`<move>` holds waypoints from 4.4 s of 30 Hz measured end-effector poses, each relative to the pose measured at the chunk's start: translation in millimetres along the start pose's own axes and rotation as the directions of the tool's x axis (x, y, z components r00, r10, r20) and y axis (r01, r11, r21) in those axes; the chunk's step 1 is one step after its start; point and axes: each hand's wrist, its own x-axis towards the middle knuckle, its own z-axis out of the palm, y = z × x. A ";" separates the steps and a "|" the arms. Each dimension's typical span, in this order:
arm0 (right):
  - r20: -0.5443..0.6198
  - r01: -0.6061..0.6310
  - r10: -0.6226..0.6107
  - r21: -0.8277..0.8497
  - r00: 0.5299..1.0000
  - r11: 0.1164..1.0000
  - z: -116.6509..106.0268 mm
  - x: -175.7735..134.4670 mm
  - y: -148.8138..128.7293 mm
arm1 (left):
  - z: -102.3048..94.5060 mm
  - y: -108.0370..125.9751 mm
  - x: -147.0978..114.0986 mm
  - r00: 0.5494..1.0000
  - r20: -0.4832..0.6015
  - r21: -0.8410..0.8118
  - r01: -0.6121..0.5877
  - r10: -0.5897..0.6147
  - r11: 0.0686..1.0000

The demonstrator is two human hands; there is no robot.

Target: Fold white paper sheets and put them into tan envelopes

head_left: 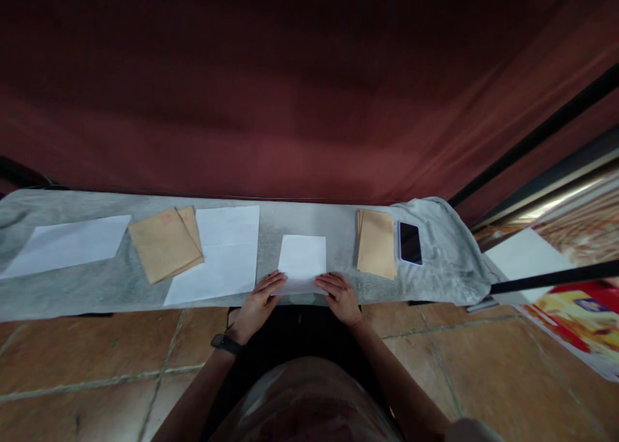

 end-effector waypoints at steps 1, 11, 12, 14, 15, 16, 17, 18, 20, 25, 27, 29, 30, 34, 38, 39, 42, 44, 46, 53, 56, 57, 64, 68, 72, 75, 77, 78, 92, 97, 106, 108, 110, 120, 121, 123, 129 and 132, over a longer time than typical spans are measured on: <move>-0.001 -0.008 0.008 0.009 1.000 1.000 -0.8 -0.7 -1.7 | 1.3 2.1 1.4 1.000 -0.024 -0.014 0.015 -0.015 1.000; -0.063 -0.139 0.138 -0.009 0.988 0.990 -8.9 11.2 -5.6 | 0.1 12.7 23.7 0.960 -0.183 -0.092 0.199 -0.213 0.976; -0.063 -0.142 0.140 -0.022 0.988 0.990 -8.8 15.0 -4.8 | 1.0 11.9 28.7 0.955 -0.194 -0.087 0.213 -0.226 0.973; -0.085 -0.165 0.160 -0.054 0.983 0.985 -6.7 22.0 -3.1 | 3.3 10.5 38.2 0.944 -0.212 -0.056 0.247 -0.254 0.967; -0.113 -0.191 0.182 -0.075 0.977 0.979 -4.9 24.8 -2.2 | 4.6 10.0 42.3 0.939 -0.219 -0.033 0.265 -0.266 0.964; -0.149 -0.222 0.207 -0.094 0.967 0.970 -2.6 26.9 -1.4 | 5.8 9.8 45.8 0.934 -0.227 -0.011 0.281 -0.276 0.960; -0.191 -0.254 0.231 -0.108 0.954 0.961 -0.1 28.5 -0.6 | 6.8 9.9 48.8 0.929 -0.236 0.005 0.293 -0.284 0.956; -0.234 -0.283 0.251 -0.112 0.939 0.953 2.6 29.4 0.1 | 7.8 10.3 51.2 0.926 -0.241 0.011 0.301 -0.289 0.954; -0.298 -0.319 0.278 -0.097 0.913 0.943 7.7 30.2 1.2 | 9.1 12.1 54.8 0.921 -0.246 -0.007 0.310 -0.302 0.951; -0.350 -0.370 0.323 -0.073 0.879 0.926 16.7 32.2 2.1 | 9.7 18.4 60.2 0.907 -0.242 -0.044 0.346 -0.346 0.937; -0.358 -0.375 0.326 -0.075 0.875 0.924 19.0 33.9 1.9 | 9.4 21.1 61.8 0.904 -0.234 -0.020 0.364 -0.358 0.931; -0.368 -0.378 0.327 -0.074 0.870 0.923 20.8 35.4 1.3 | 9.1 23.8 63.3 0.900 -0.227 0.020 0.387 -0.373 0.922; -0.372 -0.379 0.327 -0.074 0.869 0.922 21.5 36.0 0.7 | 9.1 25.1 64.0 0.897 -0.226 0.044 0.399 -0.380 0.916; -0.360 -0.396 0.335 -0.111 0.871 0.911 23.3 37.2 -2.7 | 9.7 29.1 66.4 0.888 -0.220 0.132 0.437 -0.403 0.890; -0.331 -0.417 0.341 -0.197 0.880 0.887 24.2 37.7 -5.5 | 10.9 30.6 67.5 0.887 -0.210 0.174 0.447 -0.411 0.877; -0.325 -0.417 0.339 -0.211 0.883 0.884 24.5 37.8 -5.7 | 10.9 30.9 67.7 0.886 -0.213 0.184 0.450 -0.411 0.874; -0.325 -0.417 0.334 -0.232 0.885 0.879 25.6 37.5 -5.4 | 10.5 32.5 68.4 0.886 -0.211 0.210 0.455 -0.414 0.866; -0.331 -0.405 0.315 -0.249 0.889 0.880 26.4 37.0 -4.8 | 9.8 34.2 69.0 0.885 -0.204 0.226 0.458 -0.418 0.860; -0.340 -0.389 0.291 -0.269 0.894 0.881 27.0 36.4 -4.2 | 9.3 35.8 69.8 0.882 -0.204 0.246 0.466 -0.425 0.850; -0.297 -0.408 0.323 -0.295 0.899 0.864 25.0 36.3 -4.9 | 8.4 37.5 72.7 0.879 -0.170 0.293 0.476 -0.445 0.829; -0.279 -0.435 0.356 -0.313 0.892 0.845 23.1 37.5 -6.8 | 7.6 38.6 74.1 0.870 -0.166 0.301 0.492 -0.463 0.817; -0.275 -0.436 0.359 -0.320 0.892 0.841 22.6 37.9 -7.3 | 7.3 39.2 74.5 0.866 -0.166 0.302 0.500 -0.472 0.812; -0.295 -0.422 0.333 -0.326 0.896 0.846 21.5 38.6 -7.2 | 7.2 41.1 74.5 0.858 -0.187 0.294 0.513 -0.478 0.806; -0.299 -0.417 0.325 -0.332 0.897 0.846 21.2 38.9 -8.3 | 8.2 40.8 75.3 0.858 -0.185 0.293 0.514 -0.479 0.806; -0.292 -0.434 0.339 -0.379 0.894 0.817 19.6 40.0 -13.2 | 6.9 43.5 76.5 0.846 -0.164 0.310 0.532 -0.507 0.788; -0.285 -0.444 0.349 -0.425 0.893 0.789 16.9 41.0 -17.5 | 5.7 45.9 76.6 0.842 -0.167 0.314 0.538 -0.513 0.782; -0.286 -0.450 0.352 -0.453 0.891 0.770 15.1 41.9 -19.8 | 5.2 47.7 76.5 0.842 -0.169 0.313 0.539 -0.513 0.782; -0.285 -0.450 0.352 -0.464 0.891 0.763 14.5 42.5 -20.7 | 5.0 48.6 76.4 0.841 -0.169 0.311 0.540 -0.513 0.782; -0.387 -0.459 0.359 -0.206 0.849 0.864 36.7 54.9 -16.2 | 11.9 16.3 75.5 0.850 -0.211 -0.104 0.472 -0.483 0.875; -0.382 -0.452 0.431 0.039 0.817 0.891 31.9 56.3 2.1 | 11.4 3.8 77.0 0.886 -0.178 -0.294 0.369 -0.429 0.882; -0.114 -0.330 0.470 0.570 0.875 0.752 3.9 51.8 -5.8 | 5.2 5.7 81.2 0.915 -0.149 -0.510 0.254 -0.375 0.822; -0.034 -0.272 0.338 0.521 0.941 0.809 0.2 46.3 -13.3 | 5.4 5.6 83.4 0.912 -0.146 -0.540 0.252 -0.384 0.803; 0.048 -0.192 0.189 0.397 0.981 0.897 -1.6 40.3 -19.7 | 5.6 5.4 84.7 0.911 -0.136 -0.570 0.249 -0.389 0.783; 0.337 0.016 -0.007 -0.023 0.942 1.000 -6.7 33.7 -25.9 | -3.0 3.5 66.4 0.822 -0.107 -0.702 0.336 -0.559 0.628; 0.343 0.003 0.006 -0.026 0.939 1.000 -7.1 35.2 -26.6 | -2.2 3.3 64.3 0.819 -0.096 -0.690 0.354 -0.565 0.631; 0.328 -0.012 0.014 -0.008 0.944 1.000 -8.2 37.4 -27.7 | 1.2 3.0 61.4 0.832 -0.101 -0.631 0.370 -0.545 0.682; 0.230 -0.068 0.042 0.106 0.972 0.992 -5.5 40.9 -26.4 | 16.4 1.5 61.0 0.871 -0.154 -0.476 0.348 -0.466 0.808; 0.086 -0.165 0.166 -0.011 0.982 0.986 13.4 49.8 -34.2 | 20.3 1.8 62.1 0.870 -0.203 -0.414 0.340 -0.450 0.844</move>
